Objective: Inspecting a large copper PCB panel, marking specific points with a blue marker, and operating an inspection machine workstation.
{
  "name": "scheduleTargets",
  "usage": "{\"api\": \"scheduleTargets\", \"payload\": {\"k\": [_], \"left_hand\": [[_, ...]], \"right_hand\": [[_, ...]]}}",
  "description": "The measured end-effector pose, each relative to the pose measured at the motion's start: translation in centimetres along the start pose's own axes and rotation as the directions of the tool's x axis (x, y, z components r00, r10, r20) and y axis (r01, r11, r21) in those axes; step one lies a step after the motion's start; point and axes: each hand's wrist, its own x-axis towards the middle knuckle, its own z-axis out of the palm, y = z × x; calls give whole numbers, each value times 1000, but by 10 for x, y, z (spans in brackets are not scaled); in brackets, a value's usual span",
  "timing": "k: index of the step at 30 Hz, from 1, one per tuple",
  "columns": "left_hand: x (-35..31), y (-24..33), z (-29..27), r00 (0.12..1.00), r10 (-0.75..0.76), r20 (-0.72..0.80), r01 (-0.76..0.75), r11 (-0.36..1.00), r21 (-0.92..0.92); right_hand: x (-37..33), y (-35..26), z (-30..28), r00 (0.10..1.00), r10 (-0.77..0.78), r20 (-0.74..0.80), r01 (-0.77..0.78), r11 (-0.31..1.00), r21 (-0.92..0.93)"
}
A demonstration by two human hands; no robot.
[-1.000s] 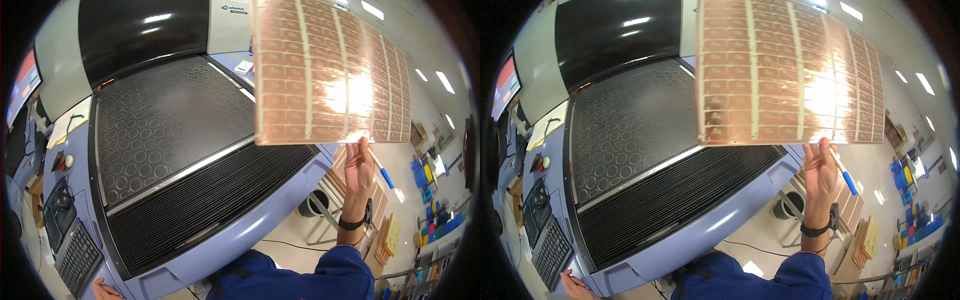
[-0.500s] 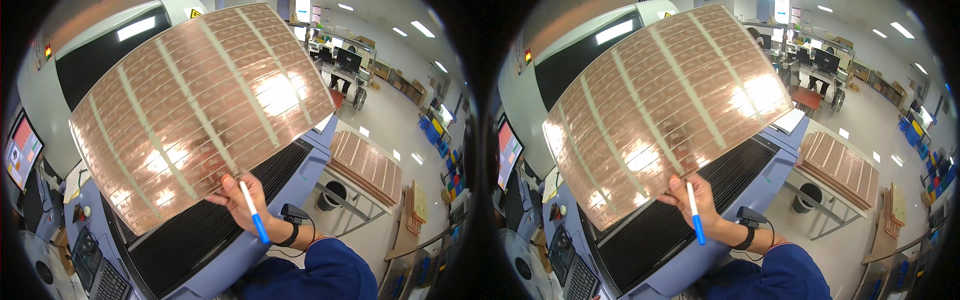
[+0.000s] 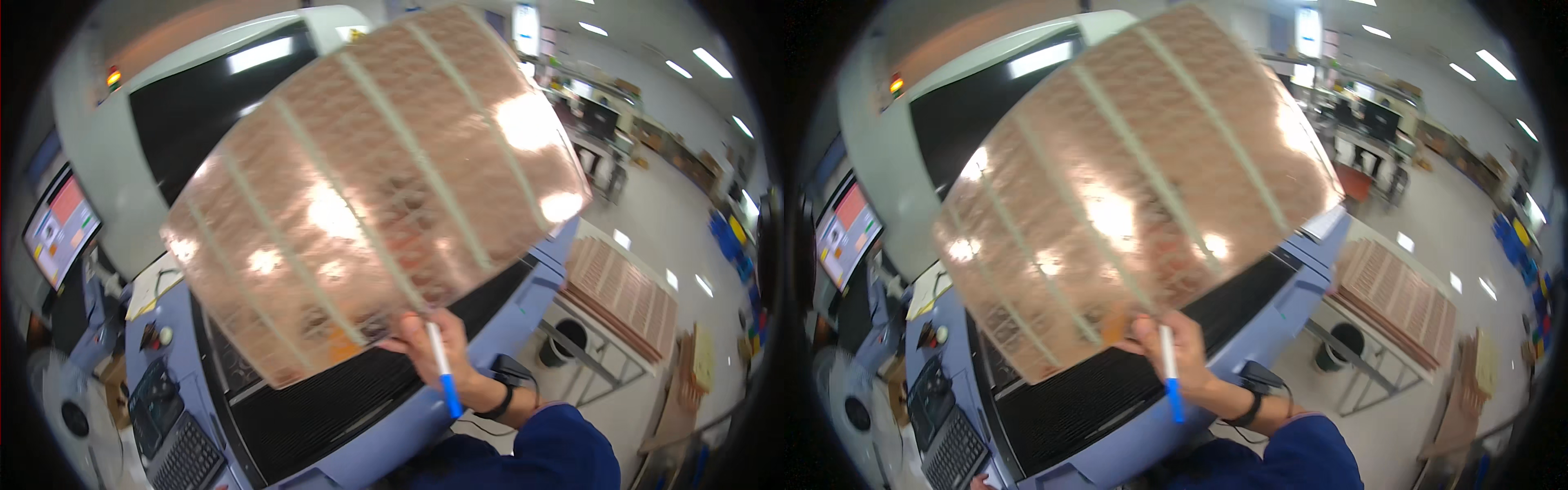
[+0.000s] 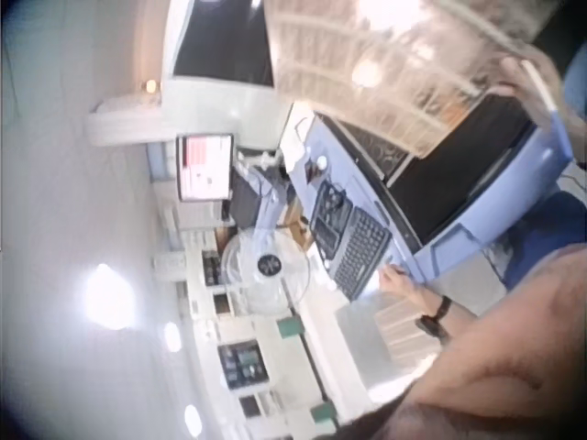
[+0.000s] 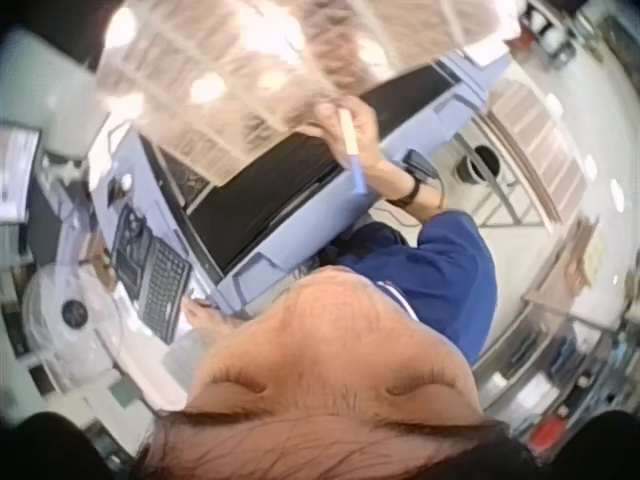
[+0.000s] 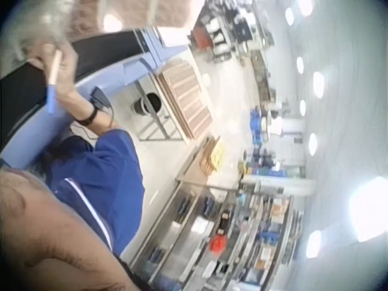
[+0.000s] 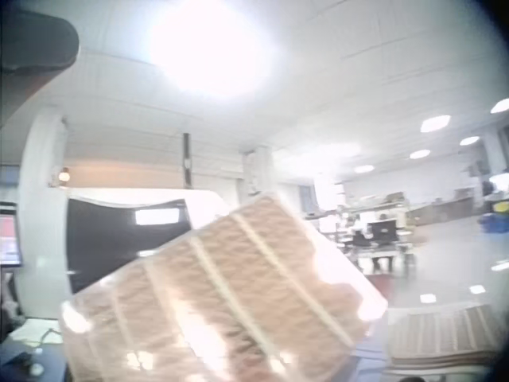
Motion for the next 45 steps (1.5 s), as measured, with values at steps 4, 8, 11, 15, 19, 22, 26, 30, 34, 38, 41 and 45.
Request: {"api": "scheduleTargets", "payload": {"k": [4, 8, 11, 15, 19, 22, 26, 30, 34, 38, 41, 45], "left_hand": [[3, -10, -3, 991, 81, 106, -68, 991, -119], [5, 1, 26, 996, 89, -27, -93, 973, -212], [-7, 19, 14, 995, 93, -31, -98, 962, -256], [-4, 18, 23, 995, 92, -21, -95, 968, -234], [-7, 13, 22, 992, 117, -45, -124, 968, -220], [-8, 16, 23, 995, 101, -20, -102, 967, -233], [-7, 30, 29, 997, 82, -10, -82, 968, -237], [-10, 26, 21, 998, 61, 0, -60, 968, -243], [-11, 25, 22, 998, 64, 2, -61, 967, -247], [-7, 22, 23, 996, 86, -7, -86, 969, -232], [-8, 25, 21, 999, 38, 0, -36, 972, -232], [-2, 28, 22, 999, 45, -17, -48, 970, -239]], "right_hand": [[-21, -16, -29, 998, 26, -62, -27, 1000, -10], [-25, -34, -54, 994, 56, -94, -65, 993, -100], [-28, -41, -70, 995, 92, -25, -93, 994, -53], [-20, -40, -58, 993, 114, -33, -116, 990, -81], [9, -52, -59, 995, -78, -69, 56, 959, -277], [47, -85, -56, 965, -263, -18, 181, 713, -677], [128, -105, -75, 691, -716, 99, 589, 478, -651], [141, -100, -15, 562, -677, 474, 687, 63, -724], [139, -87, 34, 520, -380, 764, 782, -146, -605], [172, -69, 63, 607, -252, 753, 764, -73, -641], [205, -27, 77, 402, -479, 780, 636, -467, -614], [169, 42, 54, 668, -260, 697, 742, 172, -647]]}}
